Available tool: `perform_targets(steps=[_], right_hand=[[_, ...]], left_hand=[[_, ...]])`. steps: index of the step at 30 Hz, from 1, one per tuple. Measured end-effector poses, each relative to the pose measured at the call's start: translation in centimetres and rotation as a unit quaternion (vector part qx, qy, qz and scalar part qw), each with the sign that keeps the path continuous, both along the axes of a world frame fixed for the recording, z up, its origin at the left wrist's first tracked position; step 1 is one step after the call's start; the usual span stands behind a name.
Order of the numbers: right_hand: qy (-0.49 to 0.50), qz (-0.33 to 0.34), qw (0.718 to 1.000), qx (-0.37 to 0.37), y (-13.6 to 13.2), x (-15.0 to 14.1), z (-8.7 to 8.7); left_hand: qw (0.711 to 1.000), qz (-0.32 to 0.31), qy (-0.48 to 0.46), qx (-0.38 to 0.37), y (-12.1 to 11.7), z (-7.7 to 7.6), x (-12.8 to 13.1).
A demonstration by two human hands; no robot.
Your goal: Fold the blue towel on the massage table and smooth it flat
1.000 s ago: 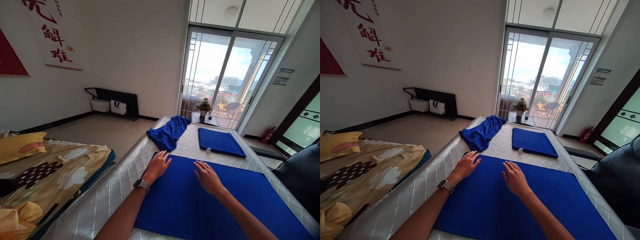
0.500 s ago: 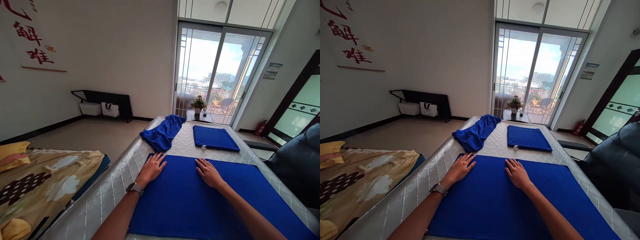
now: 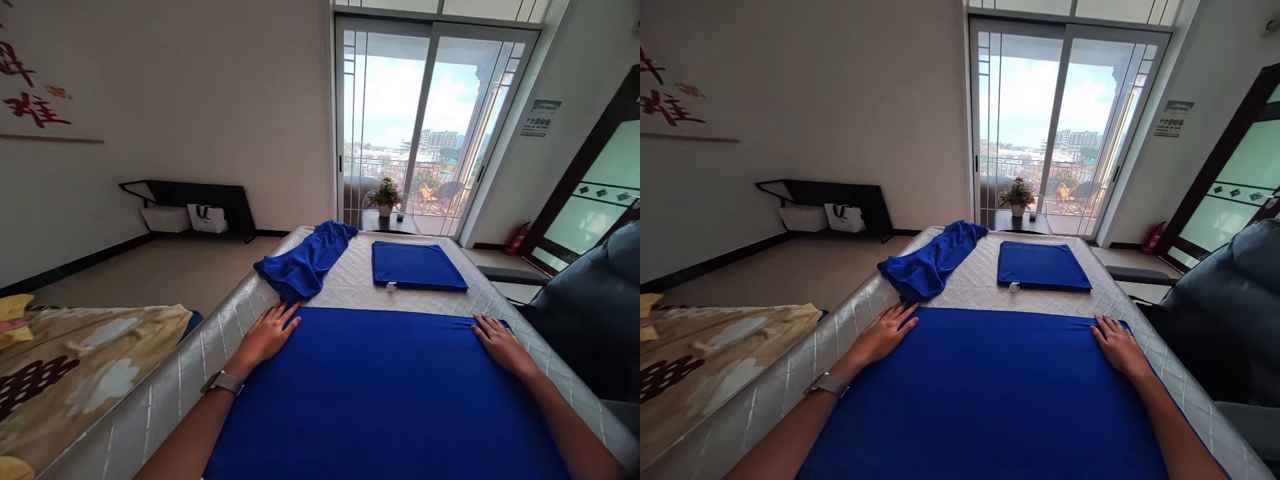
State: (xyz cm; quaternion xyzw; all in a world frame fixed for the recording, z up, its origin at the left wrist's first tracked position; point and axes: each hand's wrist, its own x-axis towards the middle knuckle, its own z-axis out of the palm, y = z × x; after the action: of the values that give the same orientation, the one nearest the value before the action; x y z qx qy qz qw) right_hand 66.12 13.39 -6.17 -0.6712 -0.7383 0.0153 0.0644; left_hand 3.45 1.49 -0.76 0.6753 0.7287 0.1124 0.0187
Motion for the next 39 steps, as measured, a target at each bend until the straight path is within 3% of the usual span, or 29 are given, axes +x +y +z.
perform_targets(steps=[10, 14, 17, 21, 26, 31, 39], right_hand=[[0.019, -0.063, 0.998, 0.01, 0.6, 1.8, -0.8], [0.001, -0.067, 0.997, 0.043, -0.1, 1.1, -0.1], [-0.006, -0.021, 0.998, 0.066, -1.1, -1.4, 1.2], [0.038, 0.101, 0.993, 0.036, -3.4, -6.6, 2.9], [0.062, 0.169, 0.984, -0.001, -5.3, -10.6, 3.2], [0.029, 0.135, 0.99, -0.015, -4.2, -9.1, 2.4], [-0.046, 0.049, 0.997, -0.043, -1.5, -3.0, 0.9]], left_hand=[[1.0, 0.01, 0.002, 0.002, -0.1, 0.0, 0.0], [0.998, 0.023, -0.001, 0.056, -0.5, 0.4, 0.4], [0.996, 0.006, -0.01, 0.087, -0.6, 0.6, 1.1], [0.996, -0.033, -0.024, 0.074, -0.5, 0.4, 1.8], [0.998, -0.042, -0.037, 0.023, -0.4, 0.3, 1.5], [0.999, -0.034, -0.015, -0.014, -0.4, 0.5, 1.1], [0.999, -0.027, 0.005, -0.022, -0.1, -0.3, 0.4]])
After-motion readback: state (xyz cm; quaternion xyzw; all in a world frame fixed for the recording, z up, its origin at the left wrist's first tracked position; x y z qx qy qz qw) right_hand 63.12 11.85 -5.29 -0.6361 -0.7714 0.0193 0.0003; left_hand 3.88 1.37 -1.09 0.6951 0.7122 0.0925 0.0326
